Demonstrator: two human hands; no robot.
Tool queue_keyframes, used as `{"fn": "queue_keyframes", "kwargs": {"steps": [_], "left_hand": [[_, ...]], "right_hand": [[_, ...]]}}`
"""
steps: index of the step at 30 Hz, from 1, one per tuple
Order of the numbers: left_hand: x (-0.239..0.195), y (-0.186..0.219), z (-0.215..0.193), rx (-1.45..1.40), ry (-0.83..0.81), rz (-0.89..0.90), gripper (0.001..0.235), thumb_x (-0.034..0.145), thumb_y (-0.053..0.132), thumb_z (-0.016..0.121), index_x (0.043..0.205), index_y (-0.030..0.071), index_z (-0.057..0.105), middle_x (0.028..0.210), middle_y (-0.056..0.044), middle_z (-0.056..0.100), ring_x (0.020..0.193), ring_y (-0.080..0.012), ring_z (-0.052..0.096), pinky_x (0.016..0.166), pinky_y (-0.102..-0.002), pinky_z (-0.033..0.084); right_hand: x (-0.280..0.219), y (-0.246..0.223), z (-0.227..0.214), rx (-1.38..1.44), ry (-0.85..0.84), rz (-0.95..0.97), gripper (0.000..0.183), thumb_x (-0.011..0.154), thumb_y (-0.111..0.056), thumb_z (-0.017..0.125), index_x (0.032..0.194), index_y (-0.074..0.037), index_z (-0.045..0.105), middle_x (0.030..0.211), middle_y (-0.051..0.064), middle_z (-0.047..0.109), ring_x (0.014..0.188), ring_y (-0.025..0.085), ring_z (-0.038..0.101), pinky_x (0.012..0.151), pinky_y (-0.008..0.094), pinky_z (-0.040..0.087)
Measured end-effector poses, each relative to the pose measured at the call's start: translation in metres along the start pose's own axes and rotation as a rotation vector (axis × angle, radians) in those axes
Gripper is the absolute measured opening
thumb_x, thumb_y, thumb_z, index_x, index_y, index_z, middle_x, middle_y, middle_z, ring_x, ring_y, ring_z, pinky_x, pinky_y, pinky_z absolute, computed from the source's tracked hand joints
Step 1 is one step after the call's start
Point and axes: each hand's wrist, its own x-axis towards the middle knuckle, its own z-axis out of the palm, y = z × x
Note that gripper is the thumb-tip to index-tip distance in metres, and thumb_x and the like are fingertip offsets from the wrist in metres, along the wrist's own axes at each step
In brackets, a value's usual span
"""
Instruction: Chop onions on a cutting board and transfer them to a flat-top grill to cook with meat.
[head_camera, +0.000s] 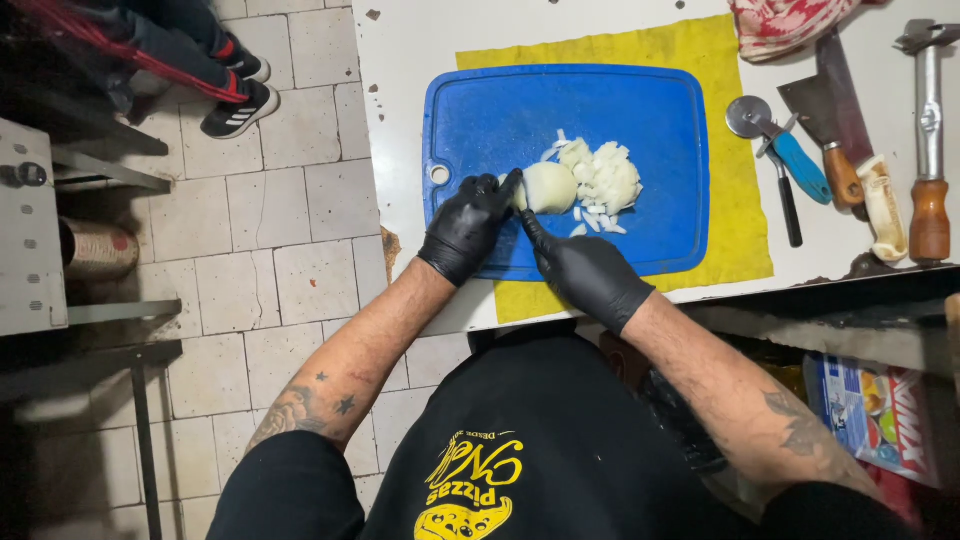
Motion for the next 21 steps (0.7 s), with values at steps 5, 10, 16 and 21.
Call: {"fn": "queue_keyframes", "kwargs": {"steps": [5,10,16,21], "left_hand": [[0.001,0.001,0.004,0.031,0.003,-0.036,0.057,0.086,0.0,0.061,0.143,0.003,0.057,0.113,-0.021,0.066,0.102,-0.0365,0.065,0.081,-0.043,0.059],[0.001,-0.005,0.008,0.014,0.054,0.037,0.054,0.088,0.004,0.063,0.142,0.004,0.058,0.115,-0.021,0.066,0.102,-0.0355,0.065,0.083,-0.042,0.058],[0.023,-0.001,-0.009,-0.115,-0.15,0.036,0.067,0.089,0.011,0.068,0.153,0.007,0.048,0.107,-0.019,0.064,0.097,-0.035,0.064,0.083,-0.045,0.057],[0.074,-0.002,-0.017,-0.004,-0.222,0.277,0.077,0.082,0.02,0.074,0.152,0.006,0.045,0.119,-0.024,0.061,0.097,-0.039,0.064,0.081,-0.047,0.057]], "right_hand": [[-0.023,0.004,0.025,0.002,0.023,0.015,0.068,0.098,-0.021,0.057,0.16,-0.013,0.029,0.07,0.017,0.067,0.058,0.037,0.065,0.055,0.051,0.051],[-0.065,0.003,0.021,0.02,0.014,0.034,0.07,0.093,-0.017,0.058,0.158,-0.013,0.033,0.071,0.016,0.067,0.056,0.035,0.065,0.052,0.048,0.05],[-0.113,0.003,-0.001,0.186,0.152,0.135,0.071,0.092,-0.013,0.061,0.158,-0.019,0.038,0.077,0.022,0.067,0.059,0.036,0.067,0.057,0.049,0.05],[-0.122,0.012,0.006,0.228,0.235,0.171,0.066,0.093,-0.015,0.062,0.156,-0.019,0.041,0.083,0.024,0.069,0.065,0.038,0.068,0.06,0.049,0.052]]}}
